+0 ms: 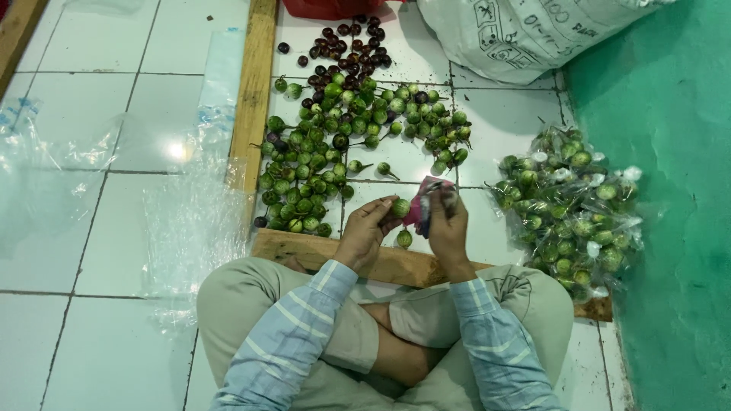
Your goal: Wrapping individual small green fruits in plastic sheets
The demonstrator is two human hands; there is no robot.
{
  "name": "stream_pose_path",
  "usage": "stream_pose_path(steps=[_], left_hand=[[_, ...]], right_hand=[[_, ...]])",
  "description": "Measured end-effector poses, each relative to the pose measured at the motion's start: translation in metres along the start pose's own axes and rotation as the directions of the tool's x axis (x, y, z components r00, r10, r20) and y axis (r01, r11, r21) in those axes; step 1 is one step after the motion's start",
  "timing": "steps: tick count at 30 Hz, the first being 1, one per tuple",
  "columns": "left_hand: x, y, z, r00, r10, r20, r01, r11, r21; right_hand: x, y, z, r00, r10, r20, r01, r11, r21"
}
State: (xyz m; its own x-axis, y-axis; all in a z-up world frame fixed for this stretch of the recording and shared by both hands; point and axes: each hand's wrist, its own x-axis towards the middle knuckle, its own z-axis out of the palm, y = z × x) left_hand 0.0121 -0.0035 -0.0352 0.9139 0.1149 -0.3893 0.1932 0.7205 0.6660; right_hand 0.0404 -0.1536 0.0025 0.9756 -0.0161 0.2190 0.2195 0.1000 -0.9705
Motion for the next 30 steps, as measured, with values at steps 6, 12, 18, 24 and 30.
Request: stream_pose_path(steps=[6, 12, 18, 24, 30], left_hand=[[0.012, -0.016, -0.013, 0.993, -0.12, -0.017, 0.12, 0.992, -0.035], [0.012, -0.011, -0.02, 0.985, -0.163, -0.057, 0.165, 0.986, 0.034], [0.017, -0.017, -0.022, 0.985, -0.118, 0.126, 0.105, 0.989, 0.101], [-0.002, 0.004, 0.001, 0.992, 0.014, 0.125, -0.022, 0.998, 0.064], [0.001, -0.004, -0.012, 0.98, 0.079, 0.183, -0.139, 0.929, 0.342]], right_hand=[[-0.015, -0.037, 0.006, 0.916, 0.01, 0.402, 0.048, 0.99, -0.134], [-0.01, -0.027, 0.01, 0.918, 0.014, 0.395, 0.176, 0.88, -0.441], [-0.009, -0.025, 0.007, 0.958, -0.04, 0.283, 0.147, 0.919, -0.367], [0.0, -0.006, 0.003, 0.993, 0.048, 0.104, -0.048, 0.999, -0.006], [-0.012, -0.028, 0.018, 0.97, 0.183, 0.158, -0.175, 0.983, -0.061]])
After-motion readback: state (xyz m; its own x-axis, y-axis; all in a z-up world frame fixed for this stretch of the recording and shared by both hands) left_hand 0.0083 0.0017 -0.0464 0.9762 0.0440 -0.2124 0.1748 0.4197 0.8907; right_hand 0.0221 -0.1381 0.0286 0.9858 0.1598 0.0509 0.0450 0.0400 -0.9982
